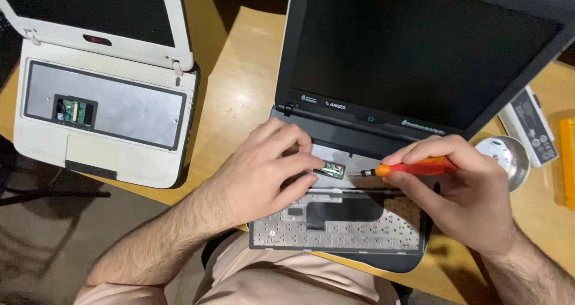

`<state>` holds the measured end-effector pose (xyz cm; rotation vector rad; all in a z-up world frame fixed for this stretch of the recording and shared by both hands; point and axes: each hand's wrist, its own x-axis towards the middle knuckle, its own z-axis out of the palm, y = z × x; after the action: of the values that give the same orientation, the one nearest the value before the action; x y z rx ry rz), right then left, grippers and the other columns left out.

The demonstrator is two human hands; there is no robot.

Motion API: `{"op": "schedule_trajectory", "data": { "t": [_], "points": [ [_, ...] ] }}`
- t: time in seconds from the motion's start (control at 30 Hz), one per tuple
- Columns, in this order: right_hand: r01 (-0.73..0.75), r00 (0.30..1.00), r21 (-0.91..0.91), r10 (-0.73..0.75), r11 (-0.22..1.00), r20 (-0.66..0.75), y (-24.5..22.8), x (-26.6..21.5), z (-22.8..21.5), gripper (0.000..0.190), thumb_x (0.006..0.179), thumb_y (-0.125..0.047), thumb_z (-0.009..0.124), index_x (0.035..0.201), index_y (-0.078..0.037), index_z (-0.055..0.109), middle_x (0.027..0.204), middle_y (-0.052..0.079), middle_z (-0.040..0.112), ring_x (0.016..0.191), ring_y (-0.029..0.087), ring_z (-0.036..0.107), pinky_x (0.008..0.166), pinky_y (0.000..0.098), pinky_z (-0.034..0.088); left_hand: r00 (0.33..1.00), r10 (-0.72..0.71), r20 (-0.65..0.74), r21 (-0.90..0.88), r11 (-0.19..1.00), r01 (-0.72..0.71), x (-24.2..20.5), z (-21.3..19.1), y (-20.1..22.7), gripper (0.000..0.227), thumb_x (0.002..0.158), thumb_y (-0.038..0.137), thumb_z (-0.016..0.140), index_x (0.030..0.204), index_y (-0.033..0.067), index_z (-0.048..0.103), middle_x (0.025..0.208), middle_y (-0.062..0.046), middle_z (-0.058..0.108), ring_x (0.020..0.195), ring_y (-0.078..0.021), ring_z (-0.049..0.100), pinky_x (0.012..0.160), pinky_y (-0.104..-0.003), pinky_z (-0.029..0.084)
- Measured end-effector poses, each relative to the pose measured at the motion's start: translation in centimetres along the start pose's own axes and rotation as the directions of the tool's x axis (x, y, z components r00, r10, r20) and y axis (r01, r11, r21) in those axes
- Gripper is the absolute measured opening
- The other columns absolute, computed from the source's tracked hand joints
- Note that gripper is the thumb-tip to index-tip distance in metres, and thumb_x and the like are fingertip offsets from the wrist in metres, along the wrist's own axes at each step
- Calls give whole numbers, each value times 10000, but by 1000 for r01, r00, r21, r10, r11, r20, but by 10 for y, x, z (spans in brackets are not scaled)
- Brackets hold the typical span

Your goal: The person uses a screwdriver to remove screws from the back of a white laptop and then flips it over. They lift the keyboard from the laptop, disconnect a ribbon cable, and remove a metal cover plate. The person then places the keyboard onto the white laptop.

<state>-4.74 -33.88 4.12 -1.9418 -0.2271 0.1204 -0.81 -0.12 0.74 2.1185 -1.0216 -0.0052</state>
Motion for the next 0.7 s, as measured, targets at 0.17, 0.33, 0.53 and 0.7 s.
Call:
{"op": "schedule_trajectory", "data": {
  "t": [0.17,0.33,0.53,0.7],
  "points": [
    [6,995,-30,-9,1000,-95,11,-29,-10,300,984,84,897,1210,15,711,1175,223,887,1140,298,945,1055,371,797,996,-26,84,196,981,9,10,3,9,53,1129,145,865,1142,94,858,1200,-123,679,1074,-332,617,903,-509,561],
    [12,988,10,-11,1000,-157,17,-41,-13,212,1006,66,878,1112,17,701,1151,251,888,1082,304,938,983,342,784,992,-9,129,386,922,-42,14,7,17,117,1138,217,856,1064,127,869,1205,-92,679,1049,-334,629,840,-525,551],
    [101,990,-130,-113,986,-89,18,-39,-19,215,998,35,915,1144,25,757,1235,212,912,1143,270,930,995,313,773,972,-155,179,342,936,86,16,16,23,101,1079,185,838,1133,106,807,1130,-84,666,993,-348,667,807,-539,558],
    [127,985,-235,-151,964,-89,19,-43,-28,232,961,-21,1003,943,-100,786,1141,129,902,996,173,861,957,273,625,952,-228,205,228,957,180,19,12,24,70,1060,118,771,1129,109,773,1090,-87,683,989,-321,650,848,-536,523]
  ]
}}
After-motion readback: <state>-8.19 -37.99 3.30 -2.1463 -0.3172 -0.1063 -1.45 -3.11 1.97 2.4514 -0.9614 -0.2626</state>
